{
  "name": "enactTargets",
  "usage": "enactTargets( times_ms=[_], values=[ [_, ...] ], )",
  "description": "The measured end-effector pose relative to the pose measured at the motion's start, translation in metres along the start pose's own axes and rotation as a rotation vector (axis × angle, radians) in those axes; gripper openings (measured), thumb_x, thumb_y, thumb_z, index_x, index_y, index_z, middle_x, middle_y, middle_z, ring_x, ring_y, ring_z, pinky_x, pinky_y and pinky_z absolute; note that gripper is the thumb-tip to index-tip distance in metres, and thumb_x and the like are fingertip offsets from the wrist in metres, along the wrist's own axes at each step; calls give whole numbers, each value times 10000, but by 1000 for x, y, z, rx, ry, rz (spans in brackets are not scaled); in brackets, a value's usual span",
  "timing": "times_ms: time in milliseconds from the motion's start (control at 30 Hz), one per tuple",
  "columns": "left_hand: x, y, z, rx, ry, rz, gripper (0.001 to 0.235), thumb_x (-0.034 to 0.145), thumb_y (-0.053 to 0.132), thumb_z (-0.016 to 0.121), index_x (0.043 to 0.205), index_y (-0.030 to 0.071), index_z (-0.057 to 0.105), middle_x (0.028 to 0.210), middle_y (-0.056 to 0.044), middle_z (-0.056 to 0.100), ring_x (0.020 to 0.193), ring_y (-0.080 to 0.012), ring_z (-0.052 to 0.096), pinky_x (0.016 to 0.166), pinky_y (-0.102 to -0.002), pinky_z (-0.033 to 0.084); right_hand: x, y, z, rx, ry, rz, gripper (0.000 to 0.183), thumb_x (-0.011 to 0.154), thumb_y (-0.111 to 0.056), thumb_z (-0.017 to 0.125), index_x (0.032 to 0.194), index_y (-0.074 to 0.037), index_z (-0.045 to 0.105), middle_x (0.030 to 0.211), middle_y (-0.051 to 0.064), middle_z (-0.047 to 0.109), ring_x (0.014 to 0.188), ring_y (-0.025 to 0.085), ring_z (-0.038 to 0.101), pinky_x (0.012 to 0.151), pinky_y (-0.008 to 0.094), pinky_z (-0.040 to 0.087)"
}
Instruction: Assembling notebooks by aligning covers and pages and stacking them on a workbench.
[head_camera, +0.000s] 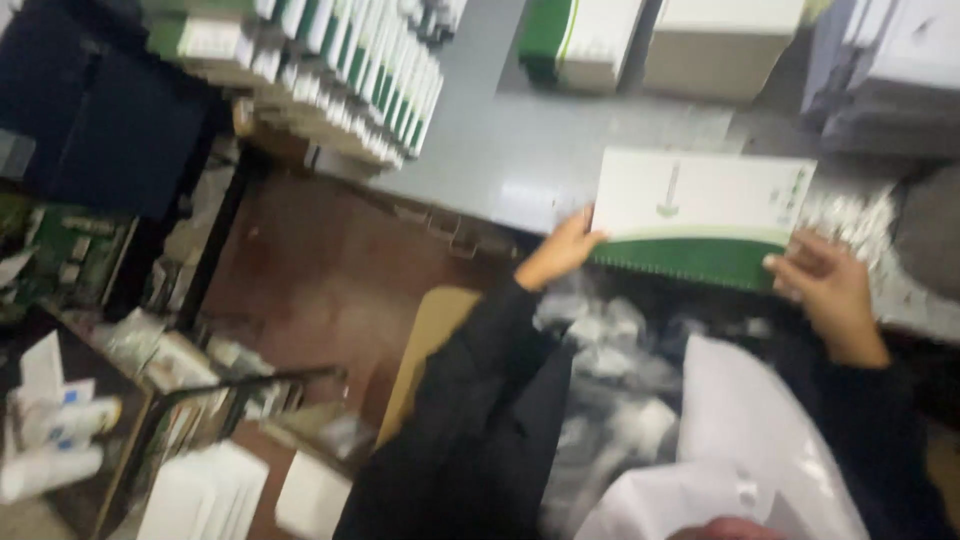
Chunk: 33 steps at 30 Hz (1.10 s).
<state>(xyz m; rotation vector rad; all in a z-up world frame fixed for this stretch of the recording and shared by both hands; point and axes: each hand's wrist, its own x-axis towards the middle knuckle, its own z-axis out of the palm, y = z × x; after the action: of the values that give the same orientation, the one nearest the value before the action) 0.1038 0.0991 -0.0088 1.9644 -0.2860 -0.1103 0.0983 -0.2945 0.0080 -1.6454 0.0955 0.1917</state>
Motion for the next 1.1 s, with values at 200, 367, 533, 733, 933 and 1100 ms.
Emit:
enactTargets(
  times_ms=[200,367,533,733,933,1100],
  values=[
    [-36,54,-54,-489,-190,-134,601,1001,252,693,1484,41,405,1508,-124,492,1388,-239,504,1145,-383,455,-29,-64,28,-43,-87,118,486,957,-213,737,1410,-71,636,869,-58,589,695,1,530,634,140,433],
    [-62,95,-72,-783,-116,-263,783,934,137,727,1570,-15,296,1588,-208,432,1415,-317,499,1186,-434,458,-34,-76,45,39,-185,155,538,944,-161,735,1425,25,585,1084,61,663,910,97,628,745,213,531],
    [-91,111,-93,-686,-16,-311,780,922,139,707,1563,-34,298,1558,-193,460,1340,-266,548,943,-286,564,-36,-92,70,-51,-224,160,554,944,-184,734,1449,-15,580,1082,34,601,853,97,588,680,212,508],
    [-120,118,-111,-908,-8,-369,615,1014,190,583,1542,8,327,1481,-228,541,1250,-324,632,959,-445,616,-69,-161,107,-165,-256,195,569,957,-145,682,1455,71,512,1387,213,571,1089,225,590,873,300,484],
    [-129,101,-118,-877,79,-141,649,990,119,687,1525,-65,367,1437,-251,581,1170,-289,692,975,-395,623,-48,-156,115,-189,-247,217,641,918,-193,725,1481,27,512,1338,149,528,1067,216,577,855,269,497],
    [-139,122,-128,-848,94,-148,790,991,116,680,1599,-29,197,1614,-255,383,1387,-336,554,1154,-474,537,-42,-146,109,-107,-391,121,516,1021,-125,678,1517,-66,550,1140,35,665,995,101,645,824,201,536]
  ],
)
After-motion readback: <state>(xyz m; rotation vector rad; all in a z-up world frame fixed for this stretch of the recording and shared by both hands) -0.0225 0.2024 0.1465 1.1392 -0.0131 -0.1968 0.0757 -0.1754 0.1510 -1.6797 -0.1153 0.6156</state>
